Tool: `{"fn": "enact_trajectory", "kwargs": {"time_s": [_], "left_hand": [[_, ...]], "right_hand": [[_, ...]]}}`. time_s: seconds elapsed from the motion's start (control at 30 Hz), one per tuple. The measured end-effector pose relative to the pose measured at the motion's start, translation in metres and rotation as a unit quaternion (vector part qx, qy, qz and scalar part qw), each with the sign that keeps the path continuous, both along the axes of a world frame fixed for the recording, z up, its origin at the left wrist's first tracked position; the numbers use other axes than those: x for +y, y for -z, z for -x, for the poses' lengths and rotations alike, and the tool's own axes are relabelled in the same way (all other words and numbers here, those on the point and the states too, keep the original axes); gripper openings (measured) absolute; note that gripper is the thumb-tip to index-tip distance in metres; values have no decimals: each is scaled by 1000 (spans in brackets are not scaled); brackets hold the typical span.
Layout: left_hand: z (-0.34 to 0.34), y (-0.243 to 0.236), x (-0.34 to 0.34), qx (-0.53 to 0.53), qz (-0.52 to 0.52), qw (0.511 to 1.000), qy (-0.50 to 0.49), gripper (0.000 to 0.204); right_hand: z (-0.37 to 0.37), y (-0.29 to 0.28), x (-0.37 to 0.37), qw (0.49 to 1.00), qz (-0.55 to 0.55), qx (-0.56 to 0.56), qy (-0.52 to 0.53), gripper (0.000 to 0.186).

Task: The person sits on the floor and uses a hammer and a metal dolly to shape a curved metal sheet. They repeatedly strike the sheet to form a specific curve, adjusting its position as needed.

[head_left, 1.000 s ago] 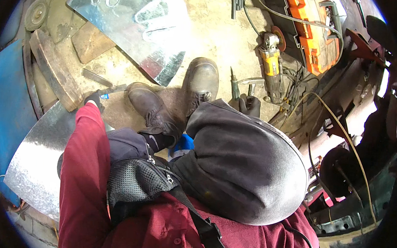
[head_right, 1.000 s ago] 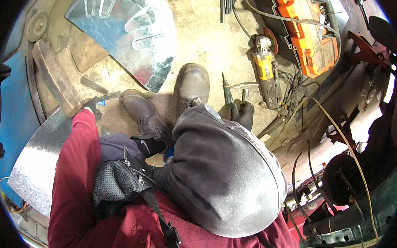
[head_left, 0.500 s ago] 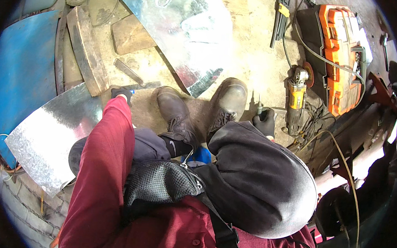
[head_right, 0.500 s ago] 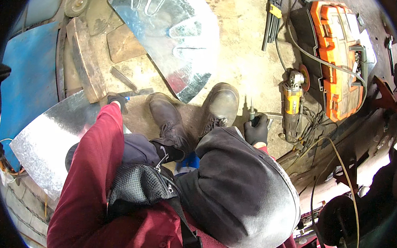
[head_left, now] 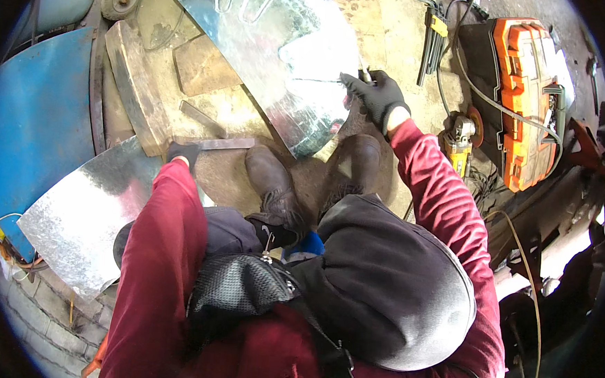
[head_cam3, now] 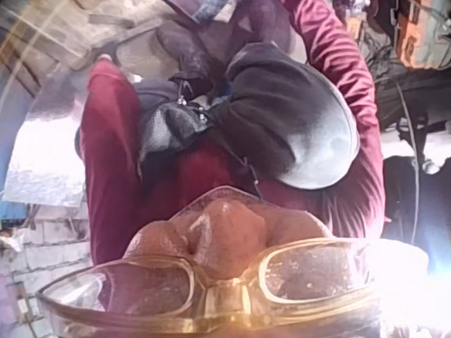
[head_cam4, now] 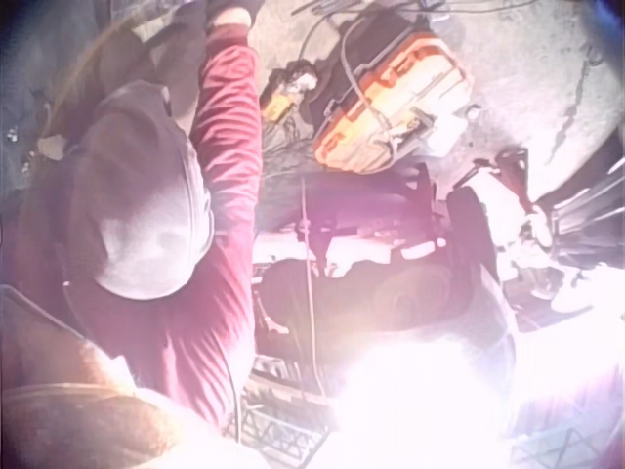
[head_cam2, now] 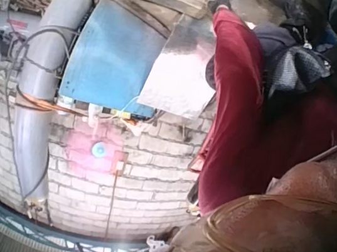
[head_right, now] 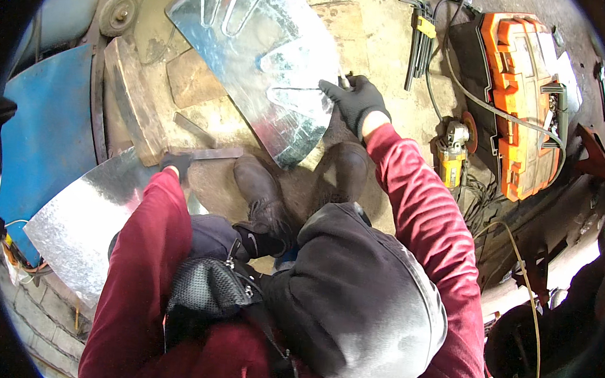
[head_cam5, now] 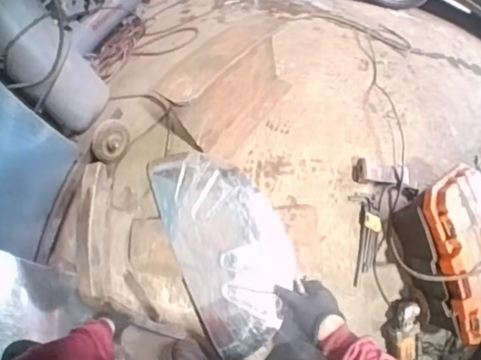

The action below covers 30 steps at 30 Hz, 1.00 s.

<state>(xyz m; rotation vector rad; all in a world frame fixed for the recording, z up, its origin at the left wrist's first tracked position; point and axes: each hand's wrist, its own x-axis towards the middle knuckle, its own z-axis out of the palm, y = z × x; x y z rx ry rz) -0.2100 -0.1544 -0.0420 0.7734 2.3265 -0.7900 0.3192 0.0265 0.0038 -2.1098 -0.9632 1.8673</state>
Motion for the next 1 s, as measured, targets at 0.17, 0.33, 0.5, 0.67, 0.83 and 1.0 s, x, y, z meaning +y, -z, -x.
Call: {"fn": "enact_trajectory", "kwargs": {"time_s": [0.17, 0.33, 0.5, 0.67, 0.83, 1.0], "left_hand": [[104, -29, 5, -103, 8, 991, -87, 69], [45, -92, 63, -151, -194, 968, -58, 56], [-42, -138, 99, -315, -292, 889, -159, 39], [-119, -134, 99, -384, -324, 853, -141, 38], [-189, -112, 113, -436, -282, 837, -173, 33], [-230, -69, 126, -436, -294, 850, -6, 33]], "right_hand": [[28, 7, -5, 982, 6, 147, 116, 50], [16, 26, -41, 993, -42, 66, 84, 39], [-7, 8, -68, 971, -45, 112, 207, 28], [-19, 8, -68, 969, -35, 142, 200, 28], [-12, -1, -75, 966, 28, 186, 176, 23], [-40, 9, -78, 967, -47, 125, 218, 17]]}}
